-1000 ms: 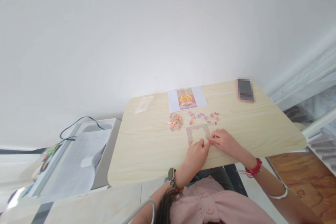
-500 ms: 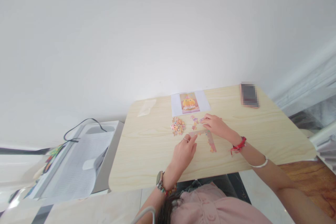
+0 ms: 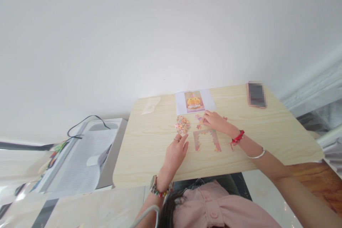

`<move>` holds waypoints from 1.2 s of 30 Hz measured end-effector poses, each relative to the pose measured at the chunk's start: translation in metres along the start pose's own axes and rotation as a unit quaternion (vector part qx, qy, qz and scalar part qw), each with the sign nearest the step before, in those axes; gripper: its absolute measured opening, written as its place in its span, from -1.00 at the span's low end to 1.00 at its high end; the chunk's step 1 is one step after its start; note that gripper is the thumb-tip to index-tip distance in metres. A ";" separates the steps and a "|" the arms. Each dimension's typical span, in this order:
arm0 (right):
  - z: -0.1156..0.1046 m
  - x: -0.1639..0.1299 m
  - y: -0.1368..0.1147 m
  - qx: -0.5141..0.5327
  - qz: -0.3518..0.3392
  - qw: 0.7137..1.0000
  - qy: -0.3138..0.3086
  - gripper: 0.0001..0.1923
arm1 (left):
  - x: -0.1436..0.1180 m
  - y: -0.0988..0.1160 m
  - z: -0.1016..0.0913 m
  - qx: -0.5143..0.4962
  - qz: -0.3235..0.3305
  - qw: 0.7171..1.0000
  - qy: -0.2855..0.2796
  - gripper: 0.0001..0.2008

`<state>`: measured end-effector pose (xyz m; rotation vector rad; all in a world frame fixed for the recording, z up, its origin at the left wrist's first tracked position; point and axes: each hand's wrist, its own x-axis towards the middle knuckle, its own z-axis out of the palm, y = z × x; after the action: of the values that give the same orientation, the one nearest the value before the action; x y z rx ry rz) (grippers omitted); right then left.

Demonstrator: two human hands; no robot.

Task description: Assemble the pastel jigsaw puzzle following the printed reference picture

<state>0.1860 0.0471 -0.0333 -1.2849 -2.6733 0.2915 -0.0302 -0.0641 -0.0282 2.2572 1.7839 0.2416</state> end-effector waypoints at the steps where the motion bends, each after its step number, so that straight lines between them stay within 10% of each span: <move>1: -0.002 -0.006 -0.003 -0.007 0.002 1.000 0.007 -0.88 | 0.000 0.001 -0.001 -0.003 0.000 1.000 0.000 -0.68; 16: 0.031 -0.092 -0.089 -0.104 0.115 0.988 0.004 -0.86 | -0.018 0.023 0.006 -0.005 0.015 0.998 -0.060 -0.70; 36: 0.023 -0.089 -0.068 0.019 -0.017 0.999 -0.023 -0.91 | -0.043 0.046 0.024 0.033 0.008 0.996 -0.087 -0.77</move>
<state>0.1848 -0.0663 -0.0440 -1.2341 -2.7106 0.3704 0.0090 -0.1180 -0.0363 2.2601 1.7094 -0.0109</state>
